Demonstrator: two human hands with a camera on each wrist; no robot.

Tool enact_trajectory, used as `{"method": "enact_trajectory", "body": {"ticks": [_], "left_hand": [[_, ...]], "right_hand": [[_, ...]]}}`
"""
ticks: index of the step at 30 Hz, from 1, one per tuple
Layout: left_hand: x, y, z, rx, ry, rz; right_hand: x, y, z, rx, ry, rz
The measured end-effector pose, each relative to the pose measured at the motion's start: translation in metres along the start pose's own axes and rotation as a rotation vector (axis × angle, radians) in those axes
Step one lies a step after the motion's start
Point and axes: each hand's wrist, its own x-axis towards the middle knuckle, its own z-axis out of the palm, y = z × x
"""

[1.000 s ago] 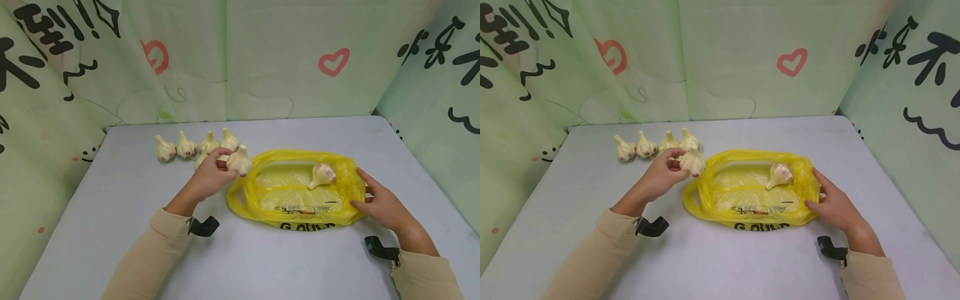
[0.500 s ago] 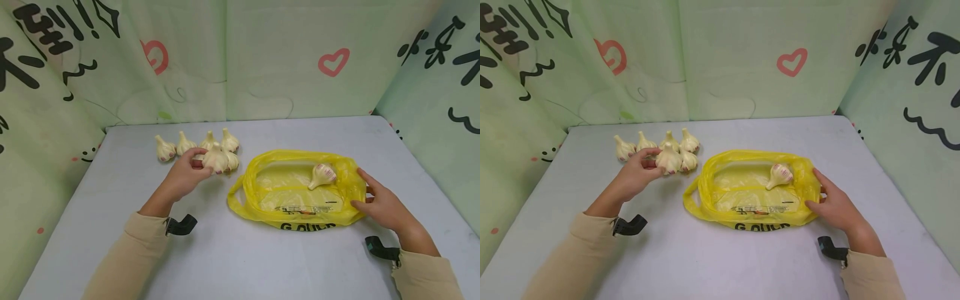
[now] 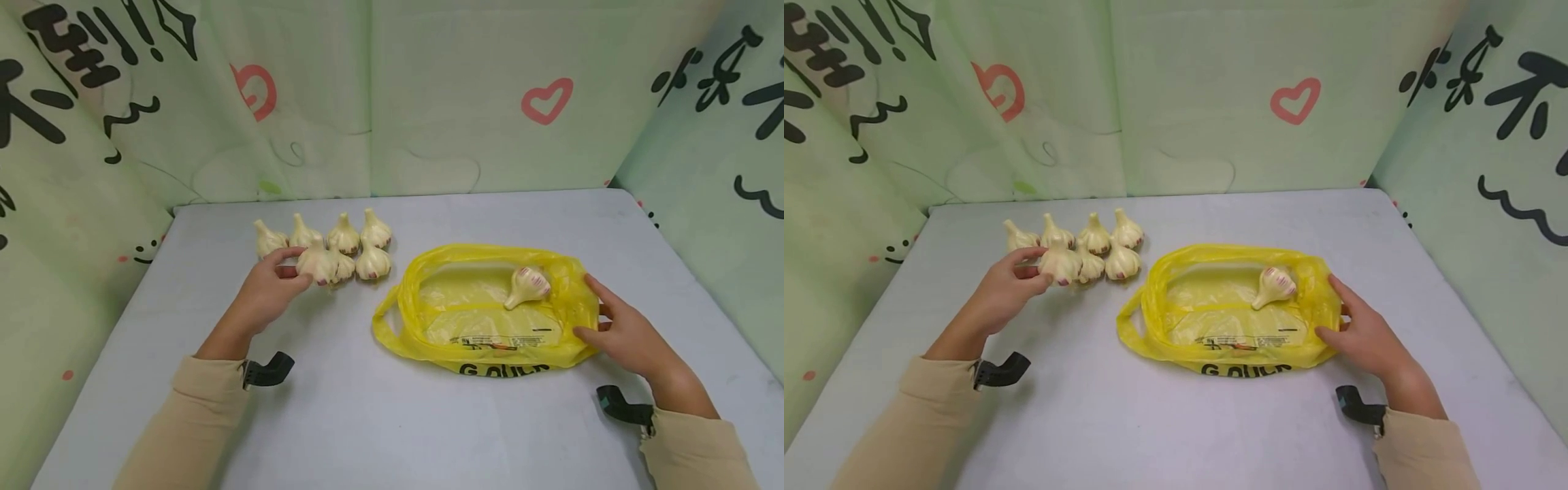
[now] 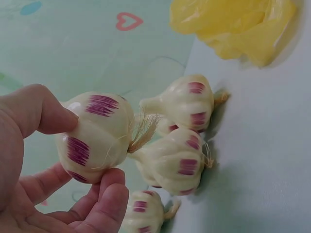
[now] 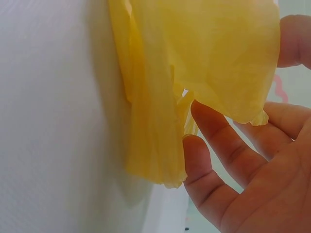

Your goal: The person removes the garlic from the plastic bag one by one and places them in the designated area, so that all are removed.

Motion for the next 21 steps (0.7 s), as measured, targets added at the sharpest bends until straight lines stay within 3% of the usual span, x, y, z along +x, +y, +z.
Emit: {"method": "enact_trajectory", "body": {"ticks": [11, 21], "left_hand": [[0.001, -0.014, -0.012, -0.004, 0.027, -0.049], [0.005, -0.023, -0.014, -0.014, 0.035, -0.087]], "right_hand": [[0.000, 0.000, 0.001, 0.001, 0.007, 0.001], [-0.001, 0.000, 0.001, 0.004, 0.007, 0.002]]}}
